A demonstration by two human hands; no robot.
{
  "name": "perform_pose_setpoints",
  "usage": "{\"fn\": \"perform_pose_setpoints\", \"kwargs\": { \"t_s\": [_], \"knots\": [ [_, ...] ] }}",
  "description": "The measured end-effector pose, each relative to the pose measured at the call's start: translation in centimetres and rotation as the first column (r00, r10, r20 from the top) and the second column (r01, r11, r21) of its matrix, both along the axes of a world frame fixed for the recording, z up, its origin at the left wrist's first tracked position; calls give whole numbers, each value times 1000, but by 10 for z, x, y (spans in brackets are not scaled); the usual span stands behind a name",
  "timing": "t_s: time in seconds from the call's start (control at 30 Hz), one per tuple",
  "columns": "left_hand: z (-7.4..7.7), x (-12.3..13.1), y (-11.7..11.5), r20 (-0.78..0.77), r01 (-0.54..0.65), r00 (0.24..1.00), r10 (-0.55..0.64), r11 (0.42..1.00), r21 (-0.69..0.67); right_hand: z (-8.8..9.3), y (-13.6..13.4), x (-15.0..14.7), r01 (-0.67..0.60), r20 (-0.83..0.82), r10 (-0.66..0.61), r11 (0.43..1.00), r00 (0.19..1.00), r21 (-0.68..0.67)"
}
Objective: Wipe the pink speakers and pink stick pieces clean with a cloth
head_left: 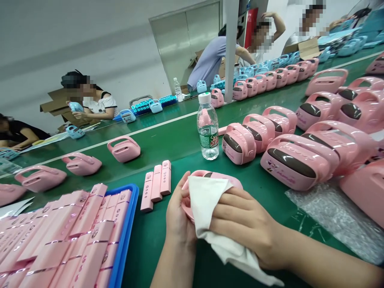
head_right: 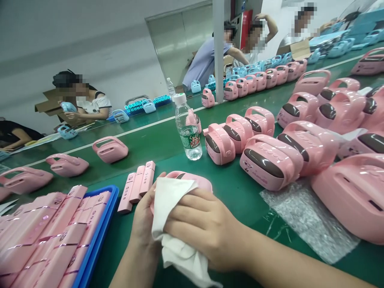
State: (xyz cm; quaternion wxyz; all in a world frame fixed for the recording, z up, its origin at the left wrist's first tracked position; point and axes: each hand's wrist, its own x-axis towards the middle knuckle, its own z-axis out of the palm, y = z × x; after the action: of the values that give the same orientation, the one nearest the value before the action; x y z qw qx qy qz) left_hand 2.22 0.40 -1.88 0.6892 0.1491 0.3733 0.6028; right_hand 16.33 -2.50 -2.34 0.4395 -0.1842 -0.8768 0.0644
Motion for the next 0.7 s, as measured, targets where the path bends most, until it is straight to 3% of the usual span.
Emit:
{"fn": "perform_pose_setpoints", "kwargs": {
  "t_s": [0.07, 0.13, 0.23, 0.4, 0.53, 0.7],
  "knots": [
    [1, -1, 1, 49, -78, 996, 81, 995, -57, -8, 6, 7, 48, -144, -56, 997, 988, -58],
    [1, -1, 1, 70, -131, 988, 138, 986, -98, -16, 11, 11, 82, -273, -144, 970, 951, -229],
    [2, 0, -1, 124, -104, 985, 119, 988, -118, -21, 13, 8, 95, -373, -290, 882, 881, -462],
    [4, 3, -7, 209, -82, 971, 114, 985, -154, -20, 3, -3, 73, -431, -399, 797, 809, -600],
    [2, 8, -7, 220, -88, 967, 128, 979, -182, -25, -2, 0, 134, -372, -383, 826, 846, -547],
    [-2, 7, -5, 210, -160, 960, 183, 980, -122, -33, -5, 1, 293, -110, -354, 882, 929, -369]
  ]
}}
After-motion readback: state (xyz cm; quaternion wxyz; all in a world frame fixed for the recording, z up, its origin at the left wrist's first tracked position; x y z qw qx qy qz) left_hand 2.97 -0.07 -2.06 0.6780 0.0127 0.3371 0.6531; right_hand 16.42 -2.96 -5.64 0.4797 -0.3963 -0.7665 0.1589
